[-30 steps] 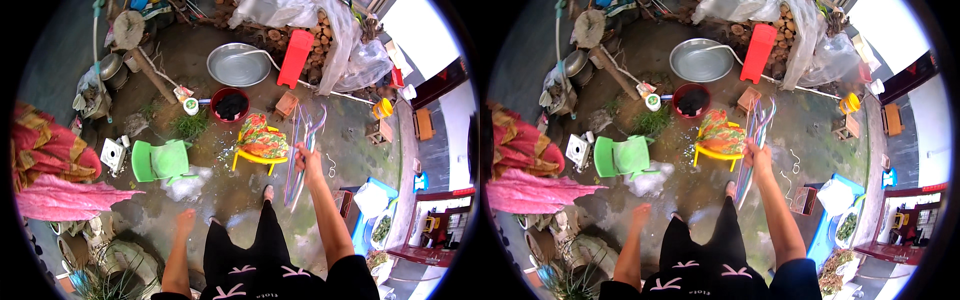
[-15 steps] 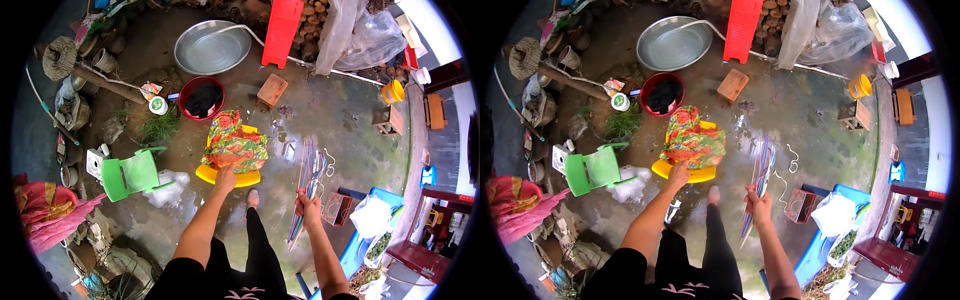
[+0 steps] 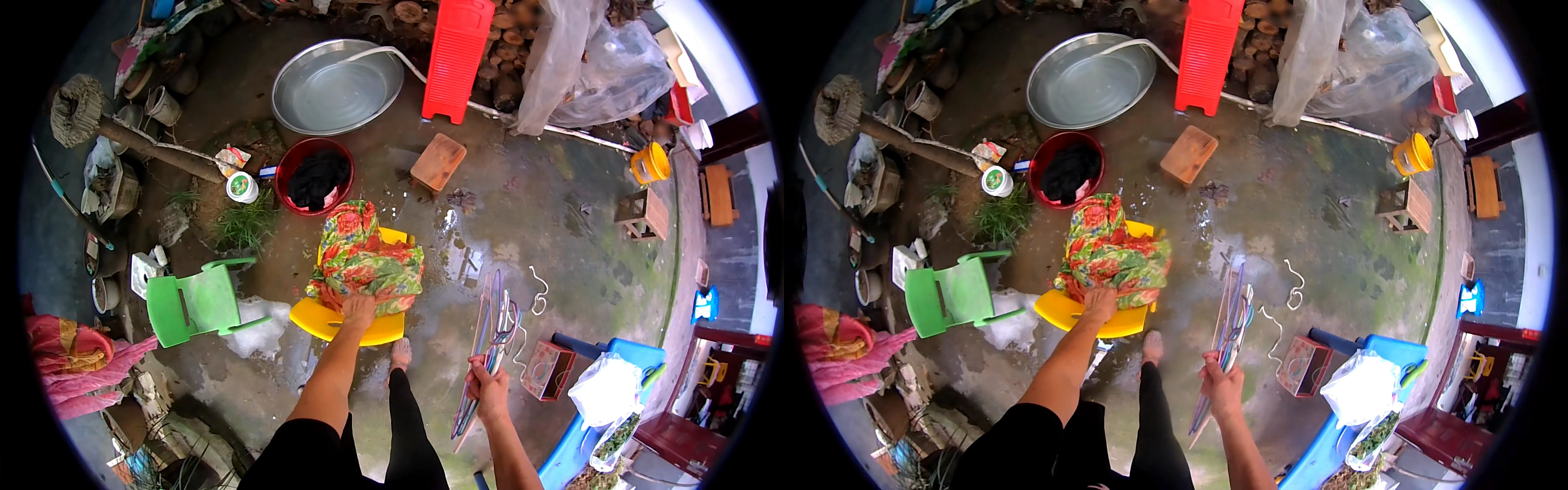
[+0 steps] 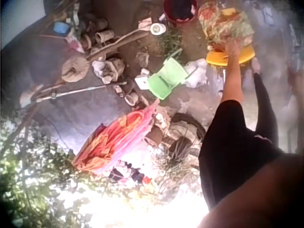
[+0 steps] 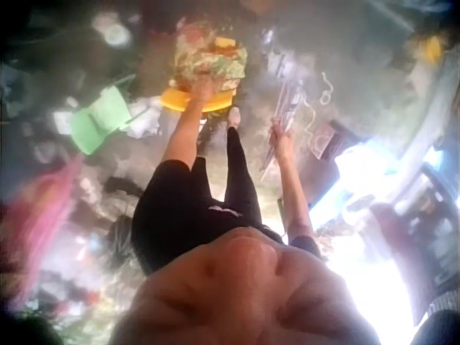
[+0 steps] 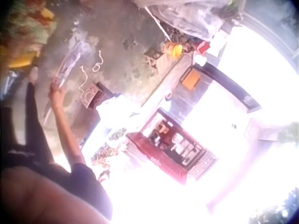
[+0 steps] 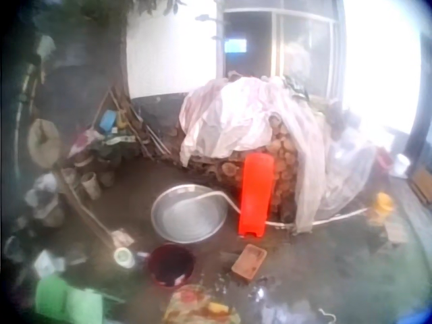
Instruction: The person removes items of clothing from a line and a chair, then takes a black garment from a red bucket and puts it onto a plastic hanger.
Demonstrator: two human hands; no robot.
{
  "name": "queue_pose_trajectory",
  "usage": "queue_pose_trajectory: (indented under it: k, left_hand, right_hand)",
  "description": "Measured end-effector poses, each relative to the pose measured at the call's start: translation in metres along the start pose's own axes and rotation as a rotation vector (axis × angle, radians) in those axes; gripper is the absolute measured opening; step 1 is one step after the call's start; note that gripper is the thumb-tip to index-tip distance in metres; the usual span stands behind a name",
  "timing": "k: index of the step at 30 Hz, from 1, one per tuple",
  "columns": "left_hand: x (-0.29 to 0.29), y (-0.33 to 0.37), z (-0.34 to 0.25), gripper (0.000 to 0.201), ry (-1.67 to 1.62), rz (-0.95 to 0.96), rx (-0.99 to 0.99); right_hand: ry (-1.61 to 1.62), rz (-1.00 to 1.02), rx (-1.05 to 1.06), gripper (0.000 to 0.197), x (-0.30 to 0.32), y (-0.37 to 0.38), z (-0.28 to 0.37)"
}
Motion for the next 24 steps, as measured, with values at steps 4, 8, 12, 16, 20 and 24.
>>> queue_pose_trajectory:
  k: [4,8,12,16,20,24]
  left_hand:
    - [0.025,-0.036,-0.009,0.021,-0.205,-0.247,-0.159]
    - [0.046,-0.102,-0.002,0.024,-0.421,-0.354,-0.272]
    - [0.088,-0.173,-0.013,0.023,-0.638,-0.463,-0.447]
    - [0.126,-0.237,-0.029,0.022,-0.831,-0.429,-0.547]
    - [0.165,-0.315,-0.062,0.020,-0.855,-0.487,-0.773]
    - [0.161,-0.350,-0.054,0.020,-0.835,-0.537,-0.847]
  right_hand:
    - [-0.016,0.031,0.003,0.009,-0.002,-0.002,0.010]
    - [-0.062,0.094,0.021,0.020,-0.016,-0.005,0.017]
    - [-0.110,0.162,0.067,0.036,-0.047,-0.002,0.019]
    - [-0.162,0.206,0.023,0.043,-0.090,-0.006,0.008]
    - [0.083,0.290,-0.117,0.041,-0.125,-0.015,-0.019]
    - [0.213,0.424,-0.042,0.027,-0.145,-0.031,-0.013]
Point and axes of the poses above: each hand's wrist, its own y-axis towards the middle knuckle, its own x-axis out of the back of the hand, z = x × y, the point moved 6 cm from there along y, towards the middle knuckle, and after that the axes turned 2 degrees about x, right-handed, at the moved point
